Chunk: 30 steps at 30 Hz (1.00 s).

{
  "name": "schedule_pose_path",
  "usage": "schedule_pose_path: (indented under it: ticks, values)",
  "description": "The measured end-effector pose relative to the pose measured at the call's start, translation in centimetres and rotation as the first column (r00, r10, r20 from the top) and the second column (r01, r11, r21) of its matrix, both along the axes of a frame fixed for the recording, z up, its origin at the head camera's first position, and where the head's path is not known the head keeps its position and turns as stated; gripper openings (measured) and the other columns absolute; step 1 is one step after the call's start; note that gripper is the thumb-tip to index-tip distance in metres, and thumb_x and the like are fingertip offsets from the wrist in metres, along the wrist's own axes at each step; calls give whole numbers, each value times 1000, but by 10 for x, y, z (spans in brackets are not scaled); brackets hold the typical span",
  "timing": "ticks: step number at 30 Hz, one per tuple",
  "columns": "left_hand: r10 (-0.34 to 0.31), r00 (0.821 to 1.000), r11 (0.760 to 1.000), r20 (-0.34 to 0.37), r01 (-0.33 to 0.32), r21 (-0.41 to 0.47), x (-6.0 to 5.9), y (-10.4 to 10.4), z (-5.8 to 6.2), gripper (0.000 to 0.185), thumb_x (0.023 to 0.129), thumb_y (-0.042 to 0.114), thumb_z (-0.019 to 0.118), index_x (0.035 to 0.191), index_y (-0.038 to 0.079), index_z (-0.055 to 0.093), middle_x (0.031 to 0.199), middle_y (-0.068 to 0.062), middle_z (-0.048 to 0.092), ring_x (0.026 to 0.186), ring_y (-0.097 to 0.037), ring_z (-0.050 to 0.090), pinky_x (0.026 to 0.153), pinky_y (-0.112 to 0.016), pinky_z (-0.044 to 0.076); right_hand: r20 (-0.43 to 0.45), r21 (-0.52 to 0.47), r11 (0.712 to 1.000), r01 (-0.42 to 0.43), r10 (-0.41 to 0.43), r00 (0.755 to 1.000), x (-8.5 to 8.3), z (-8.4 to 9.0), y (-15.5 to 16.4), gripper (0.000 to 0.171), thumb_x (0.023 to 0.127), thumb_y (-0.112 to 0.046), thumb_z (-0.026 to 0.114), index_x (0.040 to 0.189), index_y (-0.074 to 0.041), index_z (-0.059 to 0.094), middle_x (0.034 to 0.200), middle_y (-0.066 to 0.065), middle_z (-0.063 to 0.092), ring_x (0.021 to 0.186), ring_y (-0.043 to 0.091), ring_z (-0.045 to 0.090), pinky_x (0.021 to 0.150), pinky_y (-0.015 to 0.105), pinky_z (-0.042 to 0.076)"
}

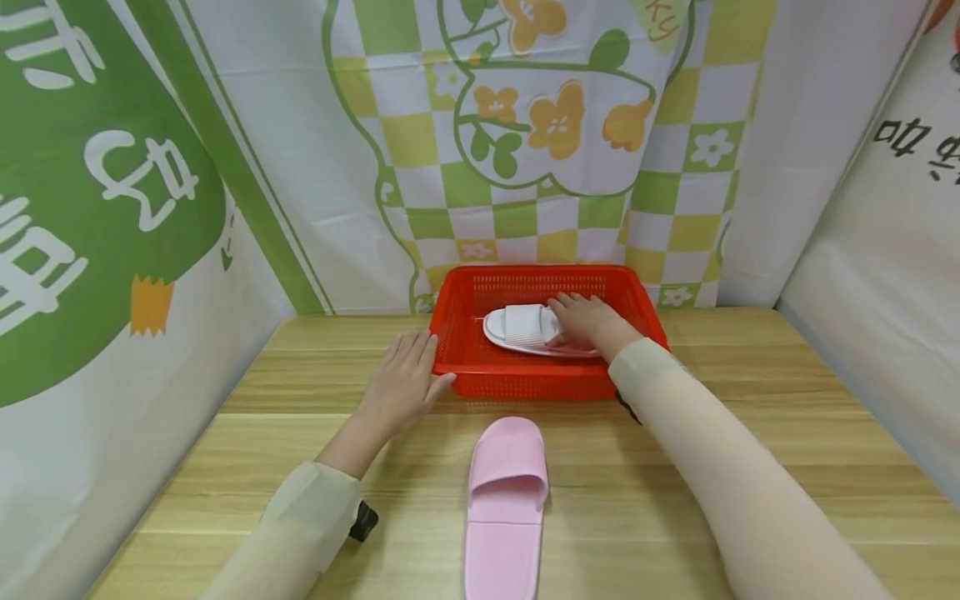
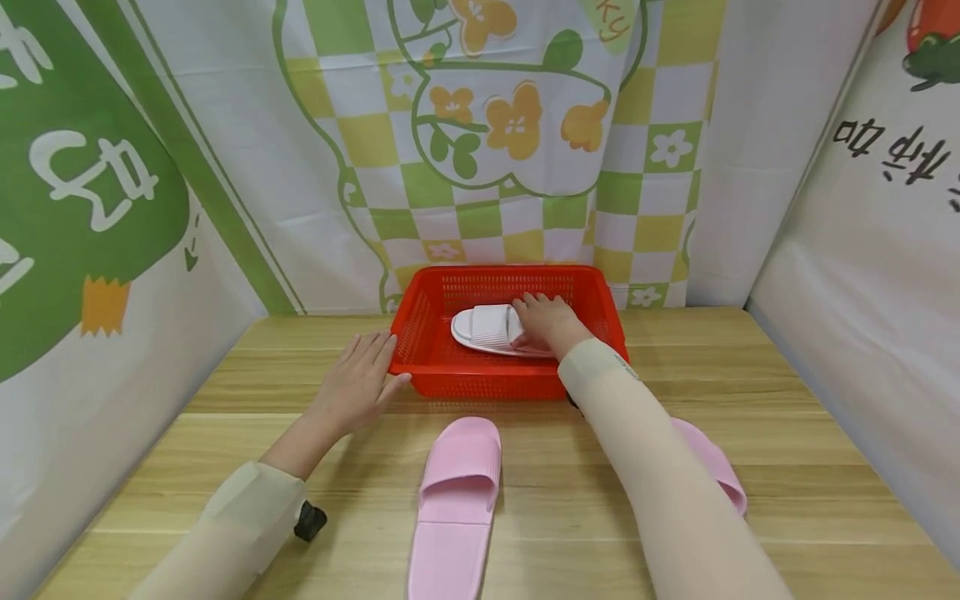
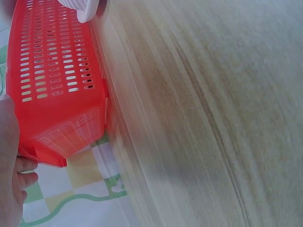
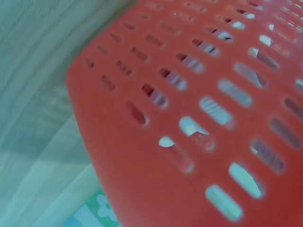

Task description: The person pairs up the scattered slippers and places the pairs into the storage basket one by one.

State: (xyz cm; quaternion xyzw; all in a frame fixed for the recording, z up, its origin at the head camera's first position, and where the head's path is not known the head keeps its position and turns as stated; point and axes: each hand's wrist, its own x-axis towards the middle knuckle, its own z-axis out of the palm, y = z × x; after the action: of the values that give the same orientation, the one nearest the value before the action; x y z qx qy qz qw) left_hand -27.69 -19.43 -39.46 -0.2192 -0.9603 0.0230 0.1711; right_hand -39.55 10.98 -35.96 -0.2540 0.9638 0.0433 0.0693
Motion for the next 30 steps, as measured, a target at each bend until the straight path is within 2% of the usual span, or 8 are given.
schedule_pose_path:
  ticks: [12,15,20,30]
  values:
    - [-11,1000,1000,14,11,-2,1,-1,3,68,101,45,43,144,-8,38,148,-25,38,139,-39,30,115,-49,16,-49,30,998,-49,51,997,1,4,5,85,92,-50,60,153,-2,25,157,21,22,144,40,16,113,58,10]
    - [-13,1000,1000,16,13,-6,1,-3,2,68,101,45,41,144,-8,38,148,-24,38,139,-38,30,116,-48,14,-79,31,997,-70,72,994,3,5,4,84,92,-49,60,153,-2,25,156,21,23,143,40,17,113,59,11]
    - [-29,999,999,-21,29,-15,1,-4,2,67,101,44,44,142,-8,41,146,-24,41,137,-39,34,115,-49,18,-134,47,994,-101,106,985,7,8,5,83,93,-47,61,153,-2,25,156,21,24,142,40,21,112,60,14]
    - [-47,998,999,-37,46,-18,1,-5,1,65,101,43,45,141,-8,43,146,-24,41,136,-39,34,115,-50,18,-208,45,988,-145,152,966,9,13,12,78,92,-46,62,150,-4,34,151,21,35,139,41,29,112,60,17]
